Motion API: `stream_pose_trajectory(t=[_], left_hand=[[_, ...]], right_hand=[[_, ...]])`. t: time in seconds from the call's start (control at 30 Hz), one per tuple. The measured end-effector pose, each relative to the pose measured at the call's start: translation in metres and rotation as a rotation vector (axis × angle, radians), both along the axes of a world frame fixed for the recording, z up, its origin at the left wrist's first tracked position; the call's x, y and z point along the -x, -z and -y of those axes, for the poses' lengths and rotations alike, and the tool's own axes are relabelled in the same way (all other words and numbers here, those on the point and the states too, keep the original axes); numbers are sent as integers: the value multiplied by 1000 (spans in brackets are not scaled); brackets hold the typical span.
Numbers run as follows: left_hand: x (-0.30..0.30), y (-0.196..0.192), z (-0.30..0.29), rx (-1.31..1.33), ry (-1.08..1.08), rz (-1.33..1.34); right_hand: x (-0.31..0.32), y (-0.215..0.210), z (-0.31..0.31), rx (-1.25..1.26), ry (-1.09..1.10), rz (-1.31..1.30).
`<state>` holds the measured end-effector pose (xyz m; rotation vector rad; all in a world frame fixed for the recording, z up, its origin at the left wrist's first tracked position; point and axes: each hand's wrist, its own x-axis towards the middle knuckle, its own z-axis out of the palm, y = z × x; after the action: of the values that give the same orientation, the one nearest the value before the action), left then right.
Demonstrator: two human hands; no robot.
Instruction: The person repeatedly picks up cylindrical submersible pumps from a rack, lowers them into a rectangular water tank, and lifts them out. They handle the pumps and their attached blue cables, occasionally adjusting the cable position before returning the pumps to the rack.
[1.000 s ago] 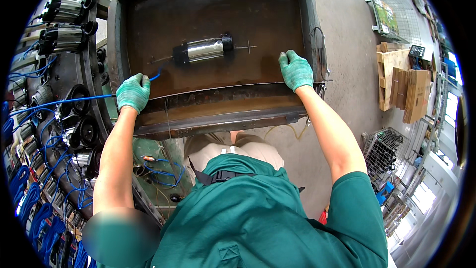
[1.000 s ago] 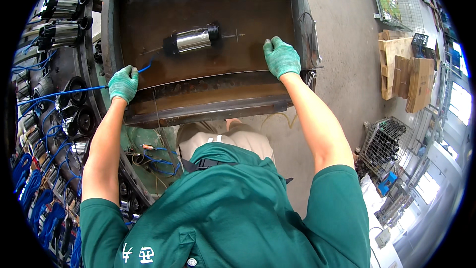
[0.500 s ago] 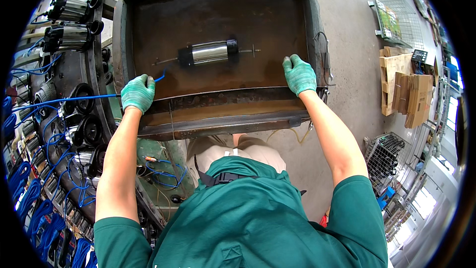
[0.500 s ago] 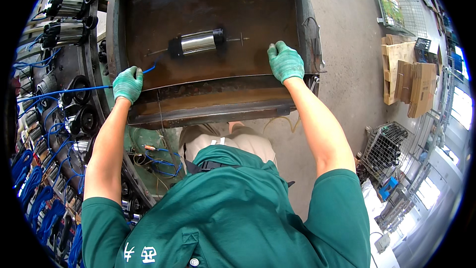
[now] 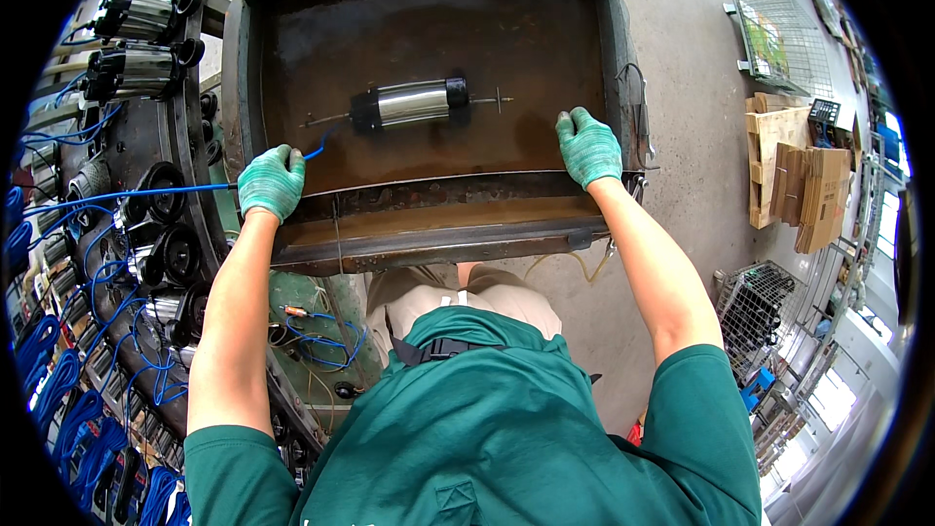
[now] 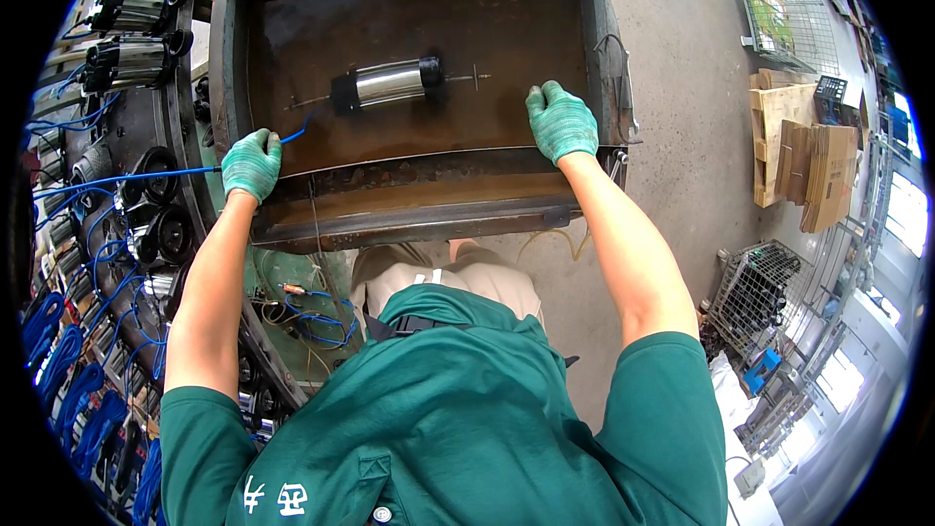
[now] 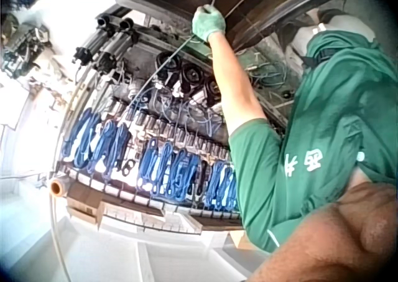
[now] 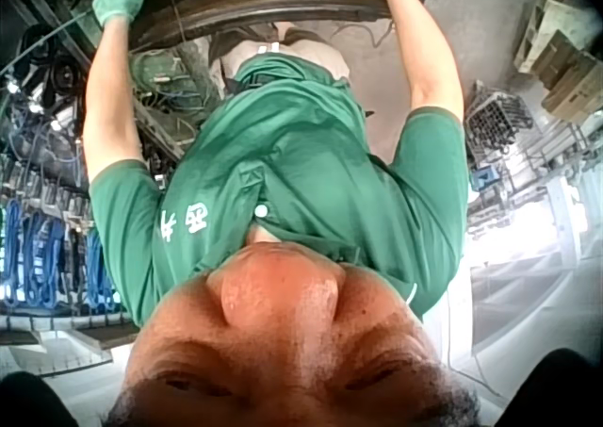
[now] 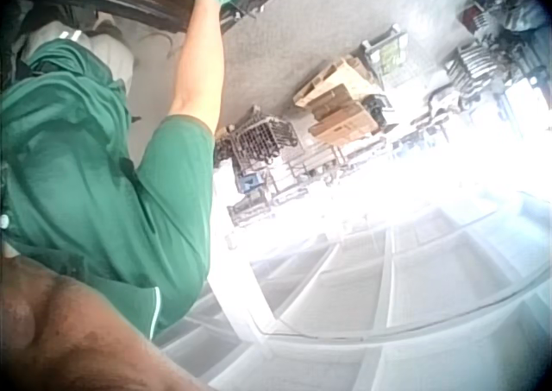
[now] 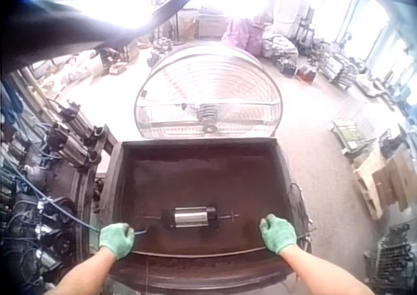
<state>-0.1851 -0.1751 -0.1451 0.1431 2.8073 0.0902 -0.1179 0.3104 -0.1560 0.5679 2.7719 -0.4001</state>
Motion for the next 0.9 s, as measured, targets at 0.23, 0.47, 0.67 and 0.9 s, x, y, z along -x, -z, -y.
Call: stream_pose_trajectory(t=[0.23,0.47,0.67,0.9], left_hand=[[-1,1,1,-10,-13,-1],[-1,3,2,-46,2,-35],[-3,7,5,-108,78,-179],[-1,11,7,-93,158,-231]], right_hand=[[1,0,0,4,-1,13],[0,-1,1,-3,4,-4],[-1,1,-1,-7,8,-29],[-1,-3,0,16,49,-19]])
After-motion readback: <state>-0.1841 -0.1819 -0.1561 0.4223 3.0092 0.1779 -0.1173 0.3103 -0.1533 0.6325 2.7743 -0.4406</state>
